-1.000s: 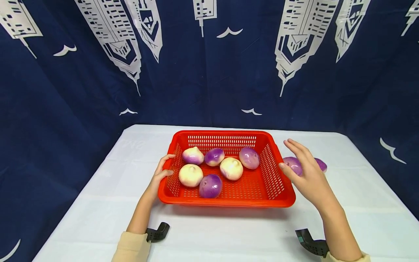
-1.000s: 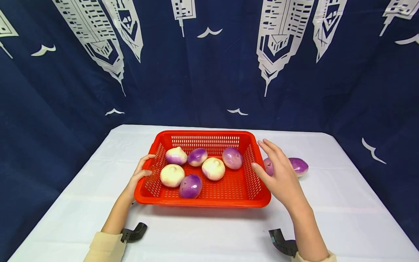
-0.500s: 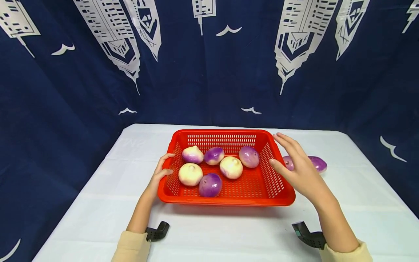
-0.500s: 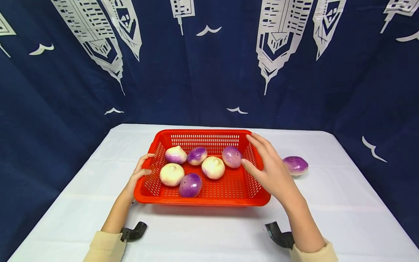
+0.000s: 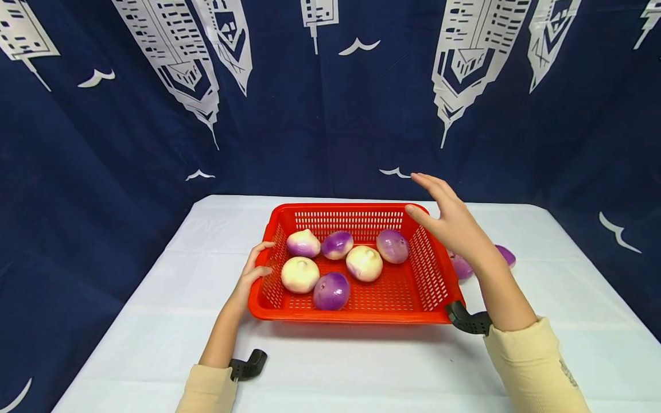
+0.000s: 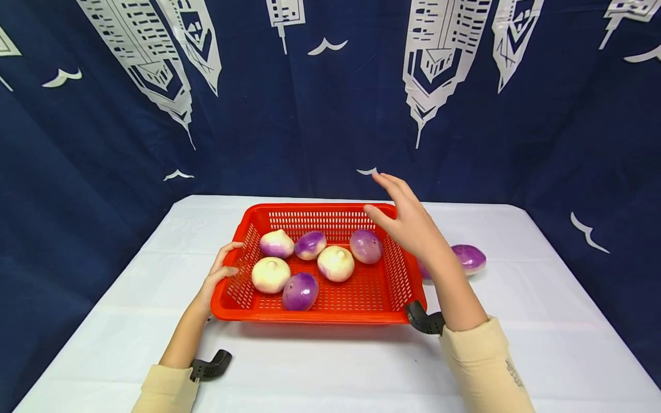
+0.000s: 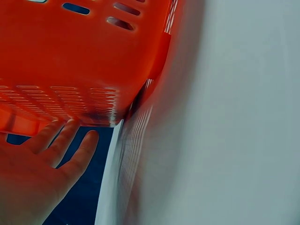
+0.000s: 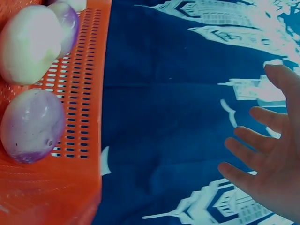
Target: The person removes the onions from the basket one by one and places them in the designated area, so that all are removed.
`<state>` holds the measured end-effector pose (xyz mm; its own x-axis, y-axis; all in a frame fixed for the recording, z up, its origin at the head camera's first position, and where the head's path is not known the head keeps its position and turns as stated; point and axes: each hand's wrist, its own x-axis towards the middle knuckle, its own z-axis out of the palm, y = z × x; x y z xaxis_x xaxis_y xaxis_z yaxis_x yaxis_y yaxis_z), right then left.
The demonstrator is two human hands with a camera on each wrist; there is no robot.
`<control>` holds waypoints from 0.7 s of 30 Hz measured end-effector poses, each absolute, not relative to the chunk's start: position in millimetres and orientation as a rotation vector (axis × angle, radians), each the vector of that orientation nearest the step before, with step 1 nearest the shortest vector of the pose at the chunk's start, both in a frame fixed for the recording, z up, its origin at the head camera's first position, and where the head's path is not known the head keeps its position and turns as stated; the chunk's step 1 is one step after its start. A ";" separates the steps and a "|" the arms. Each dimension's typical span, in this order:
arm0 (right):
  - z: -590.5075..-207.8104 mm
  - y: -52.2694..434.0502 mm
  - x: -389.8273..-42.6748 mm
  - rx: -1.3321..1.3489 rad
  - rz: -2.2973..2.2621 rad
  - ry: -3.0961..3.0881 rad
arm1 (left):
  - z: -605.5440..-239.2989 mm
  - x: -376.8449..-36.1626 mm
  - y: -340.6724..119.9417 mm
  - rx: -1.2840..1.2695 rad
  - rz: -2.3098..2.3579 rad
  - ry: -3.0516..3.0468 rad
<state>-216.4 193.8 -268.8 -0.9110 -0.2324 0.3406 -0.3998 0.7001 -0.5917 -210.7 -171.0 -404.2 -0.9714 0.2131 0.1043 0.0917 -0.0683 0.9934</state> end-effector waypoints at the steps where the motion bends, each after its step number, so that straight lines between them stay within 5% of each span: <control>1: -269.6 192.9 -222.3 0.496 1.012 -2.693 | -404.1 -210.7 -171.1 0.339 2.212 2.083; 21: -311.5 177.2 -293.0 0.597 0.634 -3.219 | -404.8 -211.3 -171.4 0.346 2.216 2.085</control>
<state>-293.0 177.2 -311.5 -0.9178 -0.3790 -0.1182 -0.3059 0.8649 -0.3979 -211.3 -171.4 -404.8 -0.9713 0.2113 0.1092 0.0962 -0.0712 0.9928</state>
